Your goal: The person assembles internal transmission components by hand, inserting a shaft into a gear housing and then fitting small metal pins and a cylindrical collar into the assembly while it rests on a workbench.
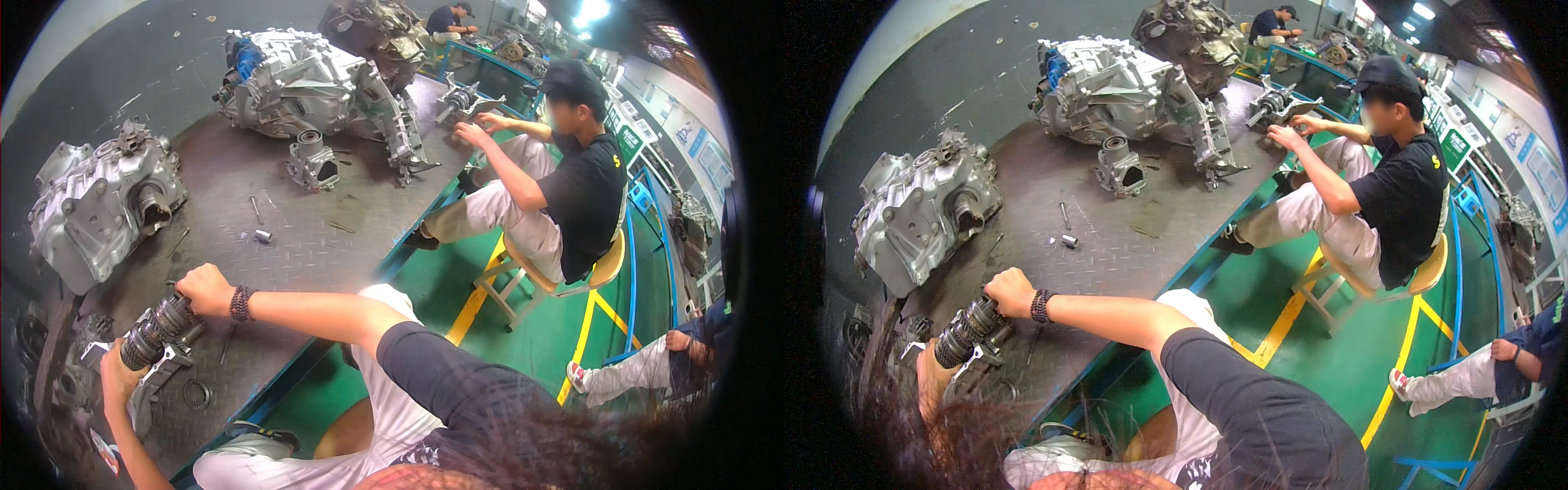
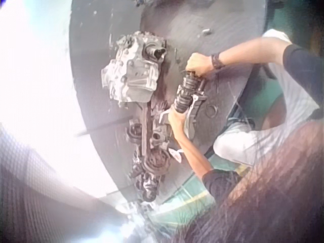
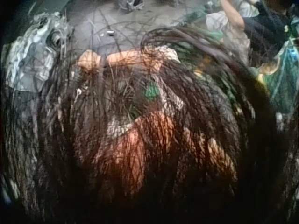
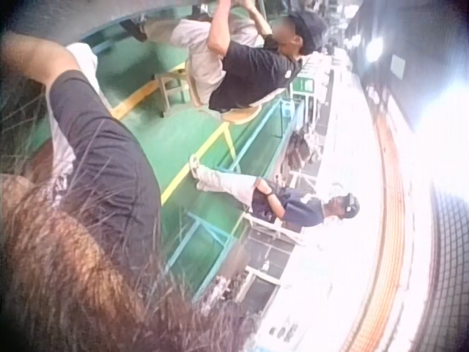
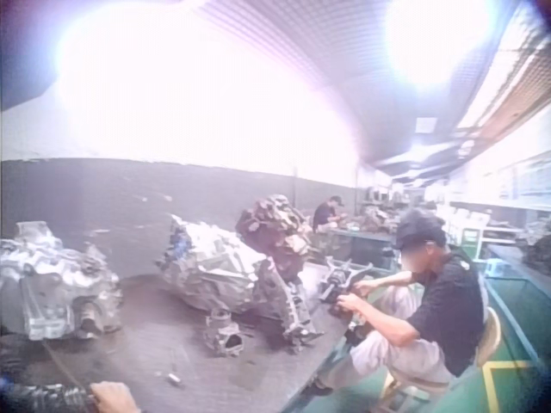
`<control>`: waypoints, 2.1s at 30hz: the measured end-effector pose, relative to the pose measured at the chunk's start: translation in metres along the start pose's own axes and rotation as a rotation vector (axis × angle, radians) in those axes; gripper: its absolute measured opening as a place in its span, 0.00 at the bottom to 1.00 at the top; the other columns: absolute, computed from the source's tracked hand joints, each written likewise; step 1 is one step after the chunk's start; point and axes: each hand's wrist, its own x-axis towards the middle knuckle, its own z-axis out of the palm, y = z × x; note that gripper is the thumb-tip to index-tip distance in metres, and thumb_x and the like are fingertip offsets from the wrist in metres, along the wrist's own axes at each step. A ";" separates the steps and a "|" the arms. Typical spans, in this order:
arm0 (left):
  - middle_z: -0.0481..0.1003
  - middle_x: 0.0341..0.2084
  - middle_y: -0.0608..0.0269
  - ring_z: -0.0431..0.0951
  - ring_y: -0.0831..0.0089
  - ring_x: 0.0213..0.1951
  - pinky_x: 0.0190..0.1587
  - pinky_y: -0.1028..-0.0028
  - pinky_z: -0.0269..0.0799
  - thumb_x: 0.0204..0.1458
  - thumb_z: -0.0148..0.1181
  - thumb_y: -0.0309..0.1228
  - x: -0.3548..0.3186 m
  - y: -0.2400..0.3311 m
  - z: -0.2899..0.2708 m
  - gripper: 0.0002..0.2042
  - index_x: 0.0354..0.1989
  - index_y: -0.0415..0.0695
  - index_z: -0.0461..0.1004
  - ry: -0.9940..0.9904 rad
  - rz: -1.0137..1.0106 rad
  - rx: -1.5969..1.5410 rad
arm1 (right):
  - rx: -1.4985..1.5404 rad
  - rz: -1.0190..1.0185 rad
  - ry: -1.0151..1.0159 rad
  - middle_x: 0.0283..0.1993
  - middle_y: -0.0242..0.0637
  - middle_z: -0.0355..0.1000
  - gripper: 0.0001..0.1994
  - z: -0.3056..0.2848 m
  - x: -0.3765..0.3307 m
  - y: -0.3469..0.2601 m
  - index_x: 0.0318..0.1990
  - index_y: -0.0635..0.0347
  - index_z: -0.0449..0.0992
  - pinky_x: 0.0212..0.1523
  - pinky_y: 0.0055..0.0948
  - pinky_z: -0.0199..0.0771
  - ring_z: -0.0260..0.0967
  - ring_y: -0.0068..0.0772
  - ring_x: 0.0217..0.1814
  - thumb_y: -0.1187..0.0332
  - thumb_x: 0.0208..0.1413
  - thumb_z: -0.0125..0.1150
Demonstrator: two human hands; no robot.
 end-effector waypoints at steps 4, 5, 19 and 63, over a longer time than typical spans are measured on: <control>0.83 0.34 0.42 0.85 0.43 0.41 0.46 0.57 0.79 0.33 0.79 0.35 0.004 -0.007 -0.002 0.26 0.42 0.39 0.78 -0.023 -0.037 0.009 | -0.059 -0.022 -0.064 0.29 0.45 0.80 0.10 0.005 0.007 0.003 0.31 0.56 0.84 0.36 0.47 0.79 0.81 0.51 0.35 0.66 0.38 0.73; 0.83 0.35 0.43 0.85 0.43 0.41 0.46 0.57 0.78 0.33 0.79 0.35 0.007 -0.007 -0.002 0.26 0.43 0.39 0.78 -0.063 -0.065 0.055 | -0.085 -0.047 -0.084 0.29 0.45 0.80 0.11 0.004 0.008 0.005 0.32 0.56 0.83 0.36 0.47 0.79 0.81 0.51 0.35 0.65 0.39 0.73; 0.82 0.42 0.43 0.82 0.43 0.47 0.53 0.55 0.76 0.26 0.83 0.33 0.000 -0.020 0.004 0.34 0.48 0.39 0.77 -0.027 -0.024 -0.055 | 0.031 -0.152 -0.118 0.69 0.49 0.64 0.36 -0.077 -0.052 0.022 0.73 0.57 0.62 0.78 0.55 0.53 0.61 0.52 0.74 0.63 0.59 0.69; 0.75 0.63 0.55 0.73 0.54 0.66 0.70 0.59 0.67 0.47 0.76 0.28 -0.053 0.010 0.003 0.34 0.67 0.48 0.74 0.219 0.023 -0.172 | 0.067 -0.057 -0.214 0.54 0.40 0.77 0.16 -0.088 -0.041 0.028 0.60 0.53 0.78 0.55 0.44 0.74 0.75 0.54 0.53 0.68 0.66 0.62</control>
